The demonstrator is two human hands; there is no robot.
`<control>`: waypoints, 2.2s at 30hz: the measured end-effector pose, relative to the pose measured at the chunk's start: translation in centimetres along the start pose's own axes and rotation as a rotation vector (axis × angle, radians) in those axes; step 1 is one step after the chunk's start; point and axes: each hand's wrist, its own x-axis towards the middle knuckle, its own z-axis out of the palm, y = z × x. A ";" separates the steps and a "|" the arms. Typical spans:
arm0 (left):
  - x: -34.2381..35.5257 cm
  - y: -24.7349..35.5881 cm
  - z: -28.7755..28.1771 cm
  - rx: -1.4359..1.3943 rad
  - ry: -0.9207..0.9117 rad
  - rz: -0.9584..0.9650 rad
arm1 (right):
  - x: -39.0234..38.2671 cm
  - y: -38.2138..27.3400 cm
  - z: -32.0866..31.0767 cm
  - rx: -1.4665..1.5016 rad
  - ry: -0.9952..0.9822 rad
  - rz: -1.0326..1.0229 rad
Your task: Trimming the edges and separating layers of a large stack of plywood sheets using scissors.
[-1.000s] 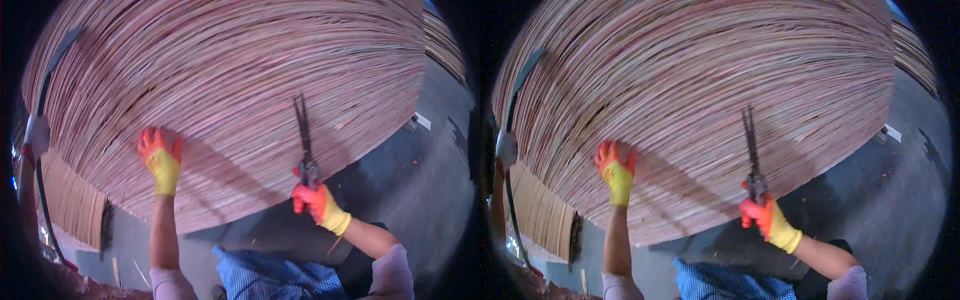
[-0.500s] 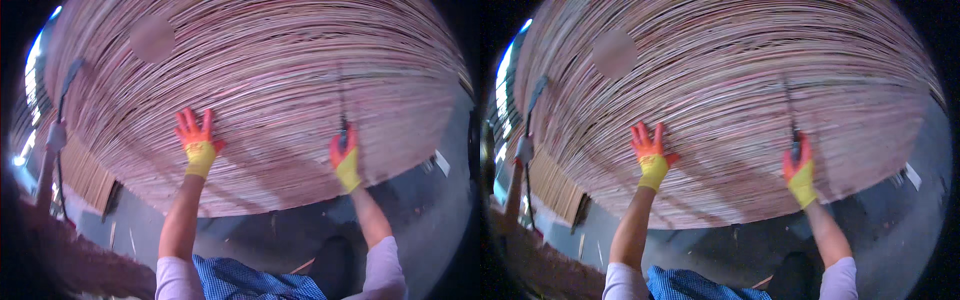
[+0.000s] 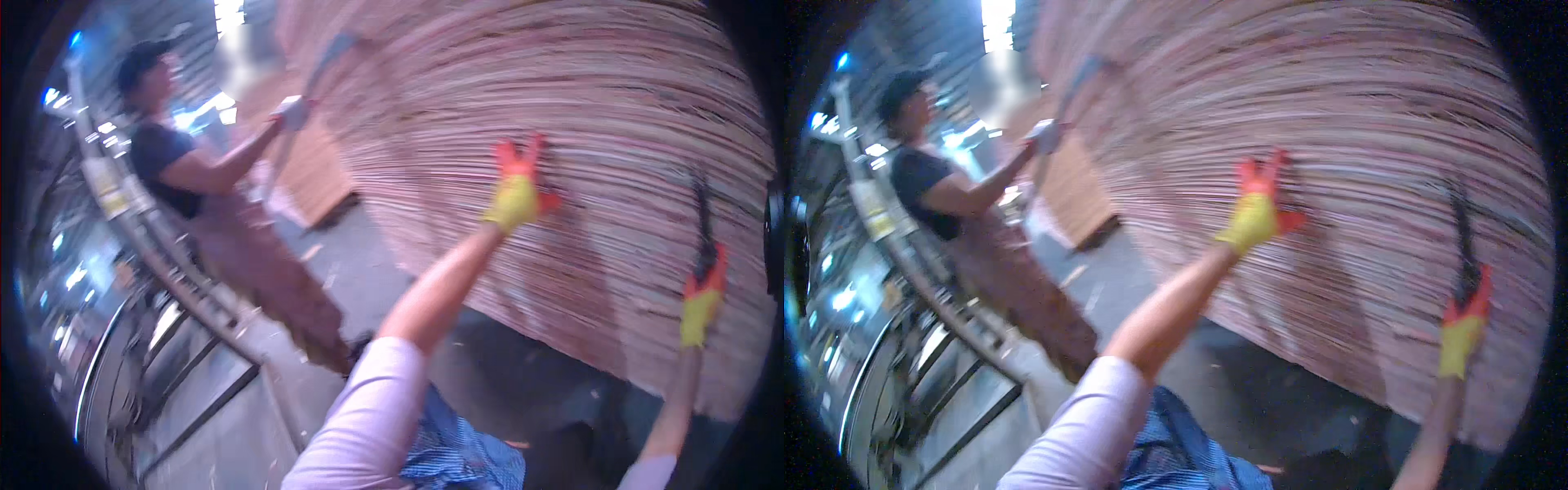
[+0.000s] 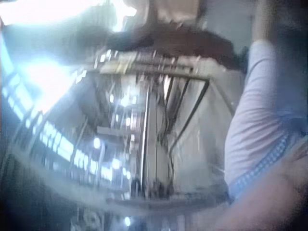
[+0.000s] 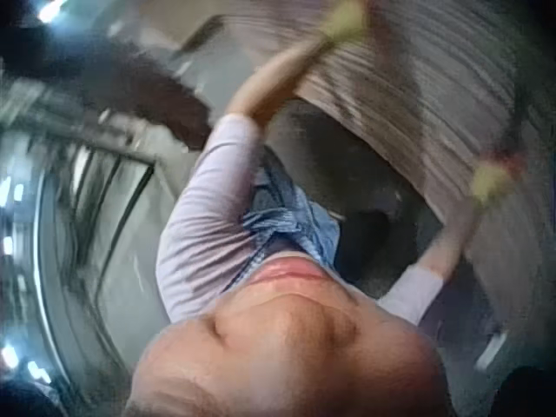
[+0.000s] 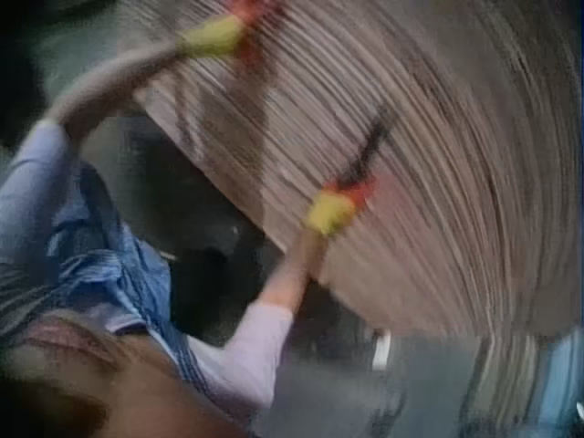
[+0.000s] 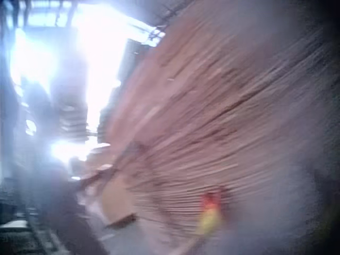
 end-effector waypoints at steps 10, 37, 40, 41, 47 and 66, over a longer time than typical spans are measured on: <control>1.6 0.6 -3.9 0.008 -0.014 -0.165 | 0.6 3.1 0.8 -0.164 -0.082 0.041; 3.6 7.6 2.6 0.414 0.023 0.053 | 1.6 -5.4 -2.3 -0.567 -0.144 -0.056; 3.5 7.3 2.3 0.399 0.044 0.073 | 1.3 -5.9 -1.9 -0.608 -0.078 -0.187; 3.5 7.2 2.4 0.392 0.069 0.094 | 1.5 -5.8 -2.1 -0.608 -0.085 -0.197; 3.1 6.9 2.5 0.336 0.066 0.126 | 1.3 -5.1 -1.7 -0.558 -0.076 -0.163; 3.4 6.5 3.2 0.494 0.121 0.184 | 1.2 -7.1 -1.9 -0.571 -0.122 -0.026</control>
